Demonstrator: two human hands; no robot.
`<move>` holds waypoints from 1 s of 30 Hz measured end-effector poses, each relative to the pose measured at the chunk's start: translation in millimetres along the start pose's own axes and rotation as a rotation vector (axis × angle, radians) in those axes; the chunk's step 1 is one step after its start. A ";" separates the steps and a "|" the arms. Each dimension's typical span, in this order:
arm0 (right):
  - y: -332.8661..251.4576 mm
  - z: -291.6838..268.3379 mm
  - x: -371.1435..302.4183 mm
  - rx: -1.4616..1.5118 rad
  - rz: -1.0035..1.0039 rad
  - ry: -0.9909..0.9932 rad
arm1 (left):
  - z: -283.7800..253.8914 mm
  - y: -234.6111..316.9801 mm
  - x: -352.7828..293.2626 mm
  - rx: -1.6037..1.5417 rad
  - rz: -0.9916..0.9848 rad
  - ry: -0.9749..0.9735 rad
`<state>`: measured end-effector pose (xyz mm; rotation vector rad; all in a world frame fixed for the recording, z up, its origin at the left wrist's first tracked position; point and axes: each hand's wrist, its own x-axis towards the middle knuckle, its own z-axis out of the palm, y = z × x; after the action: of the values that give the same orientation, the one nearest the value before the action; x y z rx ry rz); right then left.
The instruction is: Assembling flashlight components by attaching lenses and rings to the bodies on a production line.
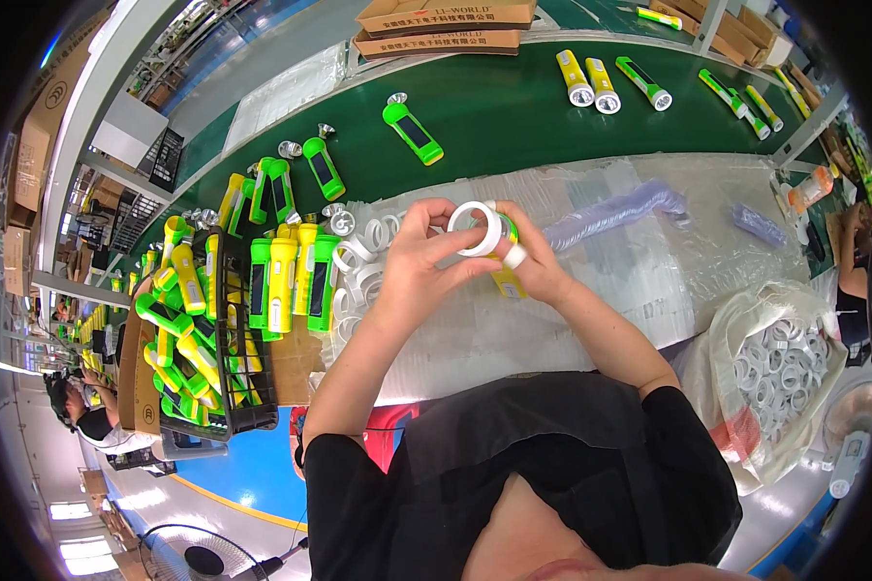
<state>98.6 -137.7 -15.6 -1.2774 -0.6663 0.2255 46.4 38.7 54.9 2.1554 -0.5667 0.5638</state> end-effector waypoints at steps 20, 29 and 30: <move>-141.3 -44.2 58.3 -1.208 0.086 -0.746 | 41.9 13.2 19.5 -0.095 -0.026 -0.111; -122.7 -56.6 55.8 -1.014 -0.250 -0.633 | 47.4 6.7 23.4 -0.168 -0.066 -0.089; -112.6 -59.4 48.1 -1.028 -0.117 -0.629 | 48.6 5.7 24.5 -0.138 -0.059 -0.100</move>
<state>148.1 -194.7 97.6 -2.1629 -1.5072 0.1880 72.4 -8.4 44.8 2.0703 -0.5774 0.3753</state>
